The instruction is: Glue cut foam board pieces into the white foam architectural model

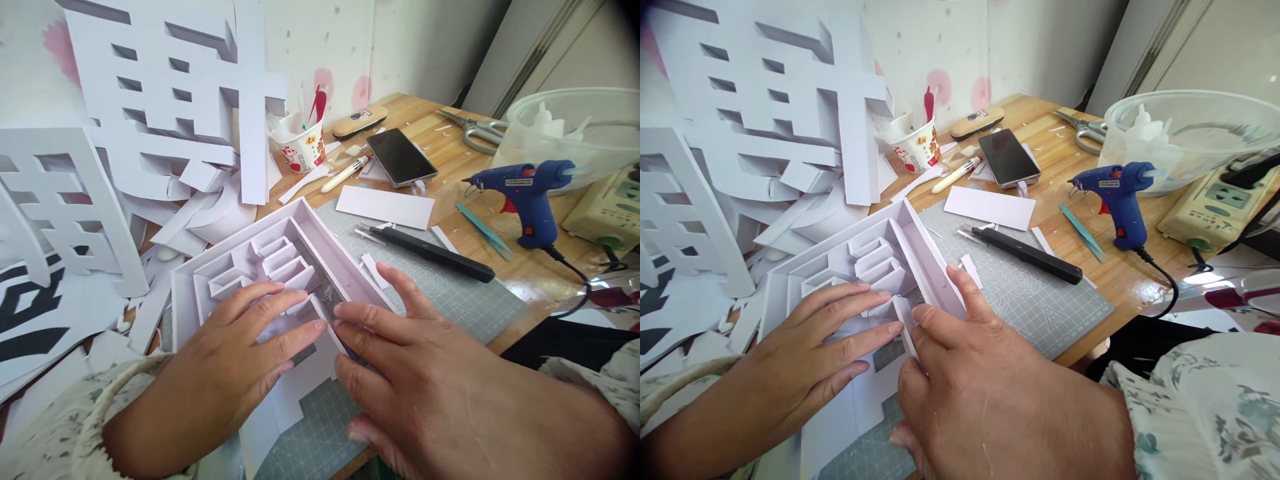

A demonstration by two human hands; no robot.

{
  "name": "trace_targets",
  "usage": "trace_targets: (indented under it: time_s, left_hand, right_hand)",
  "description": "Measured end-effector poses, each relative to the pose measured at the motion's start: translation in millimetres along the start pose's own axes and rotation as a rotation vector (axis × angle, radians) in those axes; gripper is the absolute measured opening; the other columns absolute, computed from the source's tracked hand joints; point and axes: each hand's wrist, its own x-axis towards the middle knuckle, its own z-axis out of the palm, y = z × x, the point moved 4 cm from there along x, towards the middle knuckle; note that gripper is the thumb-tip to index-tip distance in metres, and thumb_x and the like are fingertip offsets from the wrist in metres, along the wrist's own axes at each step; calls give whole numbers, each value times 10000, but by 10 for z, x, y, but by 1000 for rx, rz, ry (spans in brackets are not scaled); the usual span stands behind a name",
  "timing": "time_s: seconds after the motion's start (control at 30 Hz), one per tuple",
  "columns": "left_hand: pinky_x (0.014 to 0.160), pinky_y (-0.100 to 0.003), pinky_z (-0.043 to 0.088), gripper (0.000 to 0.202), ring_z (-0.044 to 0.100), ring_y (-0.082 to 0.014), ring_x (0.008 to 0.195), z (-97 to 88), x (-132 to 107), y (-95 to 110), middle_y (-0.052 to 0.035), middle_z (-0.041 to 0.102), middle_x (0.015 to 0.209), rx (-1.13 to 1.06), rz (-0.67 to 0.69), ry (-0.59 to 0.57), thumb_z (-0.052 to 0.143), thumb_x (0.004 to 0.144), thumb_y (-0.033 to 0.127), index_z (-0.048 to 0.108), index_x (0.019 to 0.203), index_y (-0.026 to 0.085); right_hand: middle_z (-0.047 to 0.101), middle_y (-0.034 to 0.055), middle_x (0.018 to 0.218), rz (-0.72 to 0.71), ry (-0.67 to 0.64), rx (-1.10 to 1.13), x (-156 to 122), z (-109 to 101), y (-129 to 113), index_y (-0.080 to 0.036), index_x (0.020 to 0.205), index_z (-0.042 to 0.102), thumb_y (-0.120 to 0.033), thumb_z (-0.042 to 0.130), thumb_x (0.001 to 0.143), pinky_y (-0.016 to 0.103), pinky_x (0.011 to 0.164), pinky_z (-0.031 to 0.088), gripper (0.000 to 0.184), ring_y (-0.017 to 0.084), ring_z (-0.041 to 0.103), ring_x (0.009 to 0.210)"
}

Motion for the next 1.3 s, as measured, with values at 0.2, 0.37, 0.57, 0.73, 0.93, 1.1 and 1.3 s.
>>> trace_targets:
  time_s: [0.2,0.37,0.57,0.73,0.93,1.1,1.3]
  left_hand:
    - [1090,-459,363,467,356,-255,1309,-16,13,12,-44,429,1397,18,0,4,462,905,97,517,1325,295]
    - [1058,-476,397,441,369,-270,1293,-16,21,10,-49,457,1382,15,10,13,465,934,159,493,1350,303]
    - [1066,-468,390,432,400,-265,1267,-31,33,-1,-39,472,1380,-19,19,29,506,925,168,514,1332,311]
    - [1077,-474,385,414,398,-266,1270,-42,32,6,-48,487,1367,-29,34,54,512,929,191,523,1328,298]
    - [1111,-493,356,405,398,-266,1287,-29,24,16,-40,492,1384,-73,9,51,505,931,203,535,1318,317]
    - [1090,-435,369,412,439,-228,1257,-162,-31,-23,-56,501,1372,-115,-25,105,419,957,149,504,1343,267]
    - [957,-375,428,274,538,-209,1099,-405,-161,-173,-40,609,1167,-75,-173,188,412,958,200,633,1120,223]
  right_hand:
    - [703,78,974,-36,59,-42,-21,7,8,-184,906,666,-357,444,955,685,1127,34,286,274,549,1108]
    - [696,56,1079,-76,291,-94,-163,-180,58,-185,1041,651,-373,471,956,604,1147,52,274,236,566,1089]
    - [676,35,1084,-19,360,-102,-272,-355,219,-216,1040,645,-180,515,911,487,1013,330,187,187,579,990]
    - [649,38,1115,-107,236,-94,-270,-231,124,-253,1123,632,-222,527,903,565,1014,276,246,228,543,1028]
    - [660,36,1110,-77,121,-93,-224,-115,53,-264,1107,644,-283,507,931,595,1057,161,224,236,540,1069]
    - [629,67,1129,-76,230,-92,-298,-243,63,-231,1228,557,-288,482,948,552,1073,226,296,214,543,1074]
    - [609,79,1076,-75,329,-172,-435,-309,130,-200,1135,570,-169,539,889,532,1062,299,250,217,565,1028]
